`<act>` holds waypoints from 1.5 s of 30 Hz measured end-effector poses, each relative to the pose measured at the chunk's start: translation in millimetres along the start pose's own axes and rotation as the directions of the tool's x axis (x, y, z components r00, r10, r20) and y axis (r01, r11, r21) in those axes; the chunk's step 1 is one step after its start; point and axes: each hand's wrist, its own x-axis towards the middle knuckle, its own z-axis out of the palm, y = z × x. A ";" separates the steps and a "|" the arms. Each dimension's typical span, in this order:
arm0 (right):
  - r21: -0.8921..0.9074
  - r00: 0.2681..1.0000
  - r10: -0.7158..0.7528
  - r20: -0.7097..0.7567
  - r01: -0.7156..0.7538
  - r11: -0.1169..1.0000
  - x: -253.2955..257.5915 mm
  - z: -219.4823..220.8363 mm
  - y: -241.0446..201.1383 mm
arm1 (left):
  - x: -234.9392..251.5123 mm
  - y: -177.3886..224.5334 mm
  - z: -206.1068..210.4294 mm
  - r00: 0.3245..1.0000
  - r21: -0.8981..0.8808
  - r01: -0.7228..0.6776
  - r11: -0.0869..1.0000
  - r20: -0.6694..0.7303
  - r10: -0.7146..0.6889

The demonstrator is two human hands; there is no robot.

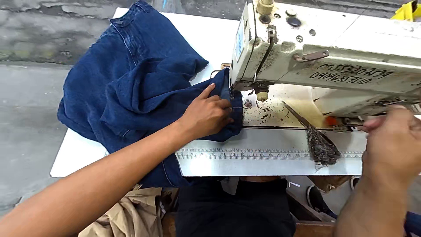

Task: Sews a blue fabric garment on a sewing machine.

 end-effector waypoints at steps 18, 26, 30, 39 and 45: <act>0.043 0.502 -0.515 0.695 0.685 0.727 -90.9 141.4 -15.4 | -4.2 2.3 1.2 1.000 0.032 0.027 0.999 0.002 -0.027; -0.061 0.506 -0.421 0.753 0.690 0.721 -85.8 147.1 -24.3 | 0.9 -6.6 3.4 0.999 0.041 0.049 0.998 -0.009 -0.049; -0.107 0.468 -0.315 0.826 0.678 0.727 -75.7 148.0 -34.8 | 8.8 -12.9 -9.8 0.999 0.101 -0.003 0.995 0.055 -0.003; -0.106 0.430 -0.259 0.865 0.661 0.743 -65.5 147.6 -41.0 | 10.9 17.4 -81.6 0.917 -0.026 -0.347 0.938 0.201 0.345; 0.263 0.375 -0.568 0.733 0.614 0.745 -81.0 121.3 -34.0 | 2.2 56.1 -35.8 0.876 -0.193 -0.452 0.871 0.090 0.474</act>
